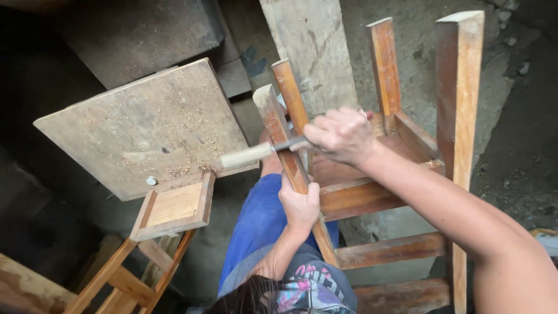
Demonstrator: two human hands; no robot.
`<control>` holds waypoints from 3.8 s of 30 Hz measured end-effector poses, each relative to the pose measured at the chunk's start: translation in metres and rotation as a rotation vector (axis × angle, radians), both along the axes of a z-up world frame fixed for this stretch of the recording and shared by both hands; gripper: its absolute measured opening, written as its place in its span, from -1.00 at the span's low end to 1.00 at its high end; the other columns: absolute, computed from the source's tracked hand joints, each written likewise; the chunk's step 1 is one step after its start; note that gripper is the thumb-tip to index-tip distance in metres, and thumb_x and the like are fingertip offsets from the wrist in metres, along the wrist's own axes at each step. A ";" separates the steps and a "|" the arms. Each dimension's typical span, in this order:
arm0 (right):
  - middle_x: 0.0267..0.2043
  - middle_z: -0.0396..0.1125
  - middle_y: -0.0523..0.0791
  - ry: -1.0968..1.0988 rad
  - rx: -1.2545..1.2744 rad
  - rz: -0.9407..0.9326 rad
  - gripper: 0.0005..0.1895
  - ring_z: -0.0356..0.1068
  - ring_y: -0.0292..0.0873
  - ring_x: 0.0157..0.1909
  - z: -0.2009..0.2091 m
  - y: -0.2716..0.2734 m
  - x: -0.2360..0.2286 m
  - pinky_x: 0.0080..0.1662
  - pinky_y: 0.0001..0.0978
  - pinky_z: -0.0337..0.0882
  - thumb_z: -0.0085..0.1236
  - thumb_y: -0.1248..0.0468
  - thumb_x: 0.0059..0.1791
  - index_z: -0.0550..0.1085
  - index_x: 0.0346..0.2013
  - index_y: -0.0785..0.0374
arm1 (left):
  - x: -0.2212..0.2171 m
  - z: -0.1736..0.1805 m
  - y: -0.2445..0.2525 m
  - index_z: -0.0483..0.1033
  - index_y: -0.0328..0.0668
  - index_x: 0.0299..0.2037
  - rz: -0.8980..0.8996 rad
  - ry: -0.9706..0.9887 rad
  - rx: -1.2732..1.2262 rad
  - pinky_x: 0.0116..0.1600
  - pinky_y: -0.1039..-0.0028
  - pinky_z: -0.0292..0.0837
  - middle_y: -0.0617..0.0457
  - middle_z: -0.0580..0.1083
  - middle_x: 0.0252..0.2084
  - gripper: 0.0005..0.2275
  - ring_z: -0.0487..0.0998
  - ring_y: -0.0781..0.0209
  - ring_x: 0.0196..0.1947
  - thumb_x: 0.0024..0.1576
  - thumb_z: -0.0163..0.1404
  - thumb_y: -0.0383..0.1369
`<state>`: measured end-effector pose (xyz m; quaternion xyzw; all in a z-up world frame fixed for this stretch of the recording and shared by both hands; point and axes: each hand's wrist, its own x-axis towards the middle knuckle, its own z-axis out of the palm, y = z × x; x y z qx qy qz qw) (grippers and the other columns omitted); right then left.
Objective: The person sands a wooden chair frame using a sanding block. They hold the frame with one hand and rub the sanding block along the edges and surfaces of the wood.
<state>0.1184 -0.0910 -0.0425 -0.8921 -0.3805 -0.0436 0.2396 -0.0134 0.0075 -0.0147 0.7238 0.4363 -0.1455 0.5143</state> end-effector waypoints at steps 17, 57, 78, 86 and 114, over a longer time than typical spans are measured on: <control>-0.72 0.04 -0.24 -0.099 -0.075 -0.067 -0.70 0.13 -0.24 -0.66 0.012 0.006 -0.010 -0.51 -0.46 0.17 -0.13 0.01 -0.10 0.18 -0.66 0.01 | 0.001 0.003 -0.003 0.36 -0.24 -0.23 -0.027 0.013 0.048 -0.41 0.23 0.32 -0.23 0.42 -0.52 -0.65 0.48 -0.09 -0.44 -0.30 -0.11 -0.43; -0.76 0.15 -0.21 0.044 -0.185 0.075 -0.67 0.25 -0.20 -0.68 0.033 0.000 -0.023 -0.52 -0.44 0.22 -0.11 -0.05 -0.12 0.21 -0.68 0.02 | -0.009 -0.008 -0.002 0.33 -0.15 -0.16 -0.037 0.025 0.057 -0.41 0.16 0.28 -0.24 0.42 -0.50 -0.60 0.46 -0.19 -0.40 -0.30 -0.08 -0.40; -0.83 0.15 -0.10 0.746 -0.040 -0.491 -0.61 0.33 -0.05 -0.58 0.047 -0.005 -0.075 -0.53 -0.34 0.26 -0.21 -0.06 -0.08 0.22 -0.71 0.04 | -0.004 0.006 -0.005 0.11 -0.42 0.01 -0.220 -0.506 0.507 0.03 0.18 0.19 -0.27 0.22 -0.06 -0.48 0.27 -0.21 -0.04 -0.17 0.01 -0.45; -0.76 0.13 -0.14 1.047 0.958 -1.460 -0.45 0.16 -0.24 -0.65 0.040 0.007 -0.132 -0.49 -0.54 0.18 -0.38 -0.08 -0.04 0.21 -0.80 0.16 | -0.015 -0.009 0.000 0.34 -0.26 -0.15 -0.795 -1.081 0.513 -0.04 0.30 0.31 -0.09 0.36 -0.19 -0.72 0.39 0.02 -0.15 -0.05 -0.09 -0.34; -0.37 0.25 -0.08 -0.012 -0.128 -1.068 -0.73 0.19 -0.08 -0.12 0.038 -0.020 -0.146 0.01 -0.12 0.09 -0.08 0.07 -0.13 0.35 -0.57 0.19 | 0.043 0.007 0.025 0.12 -0.28 -0.23 -0.685 -0.456 -0.393 -0.45 0.63 0.36 0.03 0.40 -0.39 -0.84 0.49 0.32 -0.50 0.06 -0.14 -0.49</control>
